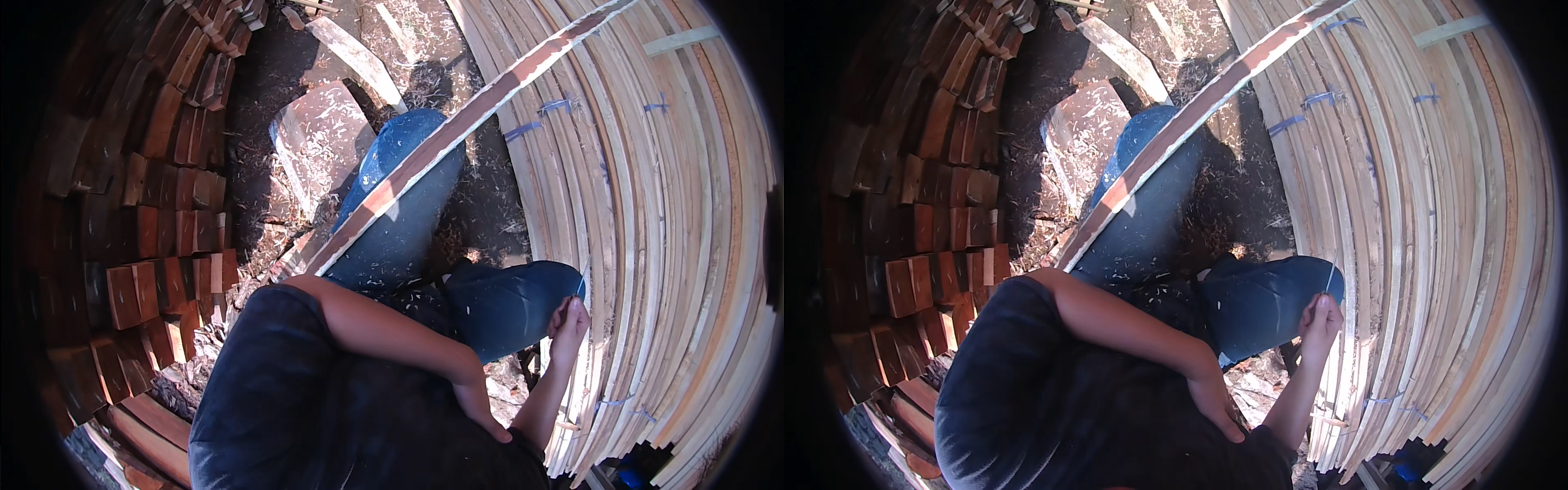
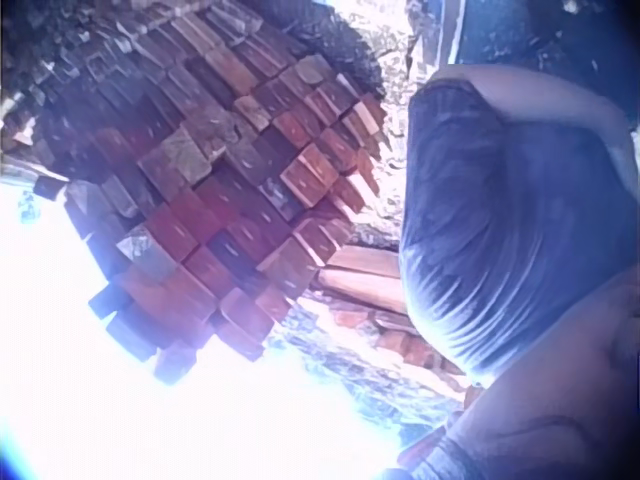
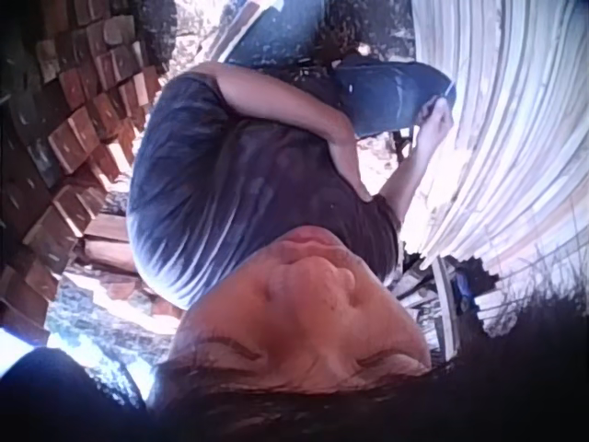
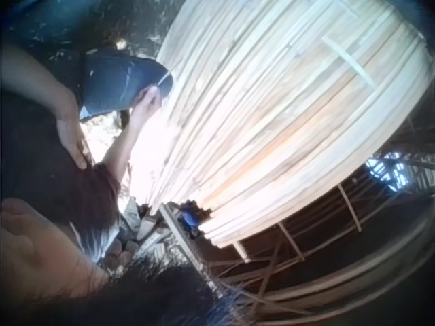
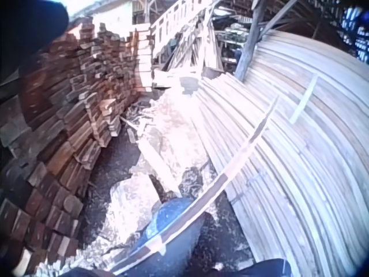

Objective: The person sits on the ground and uses a curved knife to shave a long, thin piece of wood held between their legs. They repeatedly scrape the blade along the wood to remove thin strips.

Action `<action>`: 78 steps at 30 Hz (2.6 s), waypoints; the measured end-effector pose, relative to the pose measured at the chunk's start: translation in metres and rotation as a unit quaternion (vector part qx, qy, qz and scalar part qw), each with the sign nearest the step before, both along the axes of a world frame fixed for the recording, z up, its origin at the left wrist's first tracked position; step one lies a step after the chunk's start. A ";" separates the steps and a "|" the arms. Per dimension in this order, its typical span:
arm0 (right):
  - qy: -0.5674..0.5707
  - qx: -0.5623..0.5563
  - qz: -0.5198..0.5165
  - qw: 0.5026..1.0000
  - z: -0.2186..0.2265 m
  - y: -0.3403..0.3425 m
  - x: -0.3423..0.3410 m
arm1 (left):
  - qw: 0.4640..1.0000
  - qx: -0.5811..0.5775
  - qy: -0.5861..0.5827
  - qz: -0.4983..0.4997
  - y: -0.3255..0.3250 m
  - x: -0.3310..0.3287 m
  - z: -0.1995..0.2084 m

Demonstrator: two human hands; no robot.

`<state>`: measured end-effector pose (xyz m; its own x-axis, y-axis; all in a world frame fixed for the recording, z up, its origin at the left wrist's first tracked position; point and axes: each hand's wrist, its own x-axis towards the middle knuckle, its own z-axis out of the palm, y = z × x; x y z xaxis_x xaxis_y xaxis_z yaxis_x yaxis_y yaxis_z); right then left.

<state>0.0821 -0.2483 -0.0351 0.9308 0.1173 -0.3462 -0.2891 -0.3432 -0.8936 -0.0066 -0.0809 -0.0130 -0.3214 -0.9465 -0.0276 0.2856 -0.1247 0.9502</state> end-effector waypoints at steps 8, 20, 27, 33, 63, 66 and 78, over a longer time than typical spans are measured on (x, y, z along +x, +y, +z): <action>0.005 0.019 0.019 1.000 0.004 0.010 -0.009 | 0.999 -0.012 -0.021 -0.021 -0.016 -0.001 -0.014; 0.034 0.131 -0.044 0.990 -0.004 0.036 -0.028 | 0.891 -0.043 -0.029 0.452 0.150 0.040 0.035; -0.023 0.148 0.044 0.988 -0.017 0.100 -0.016 | 0.476 0.445 -0.174 0.739 0.287 -0.056 -0.020; -0.071 0.070 0.175 0.980 0.005 0.135 0.006 | 0.620 0.460 -0.069 0.632 0.292 -0.114 -0.050; -0.197 -0.136 0.153 0.959 0.004 0.138 0.012 | 0.477 0.315 -0.348 0.743 0.235 -0.072 -0.071; -0.130 -0.025 -0.092 0.987 -0.006 0.124 0.037 | 0.479 0.311 -0.340 0.747 0.238 -0.075 -0.074; -0.189 -0.117 0.130 0.966 0.011 0.116 0.019 | 0.502 0.284 -0.316 0.754 0.244 -0.068 -0.079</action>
<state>0.1015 -0.1321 -0.0237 0.9457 0.3234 -0.0323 0.1657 -0.5650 -0.8083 -0.0744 0.1628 -0.0918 0.9903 0.1163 -0.0763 0.1262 -0.5205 0.8445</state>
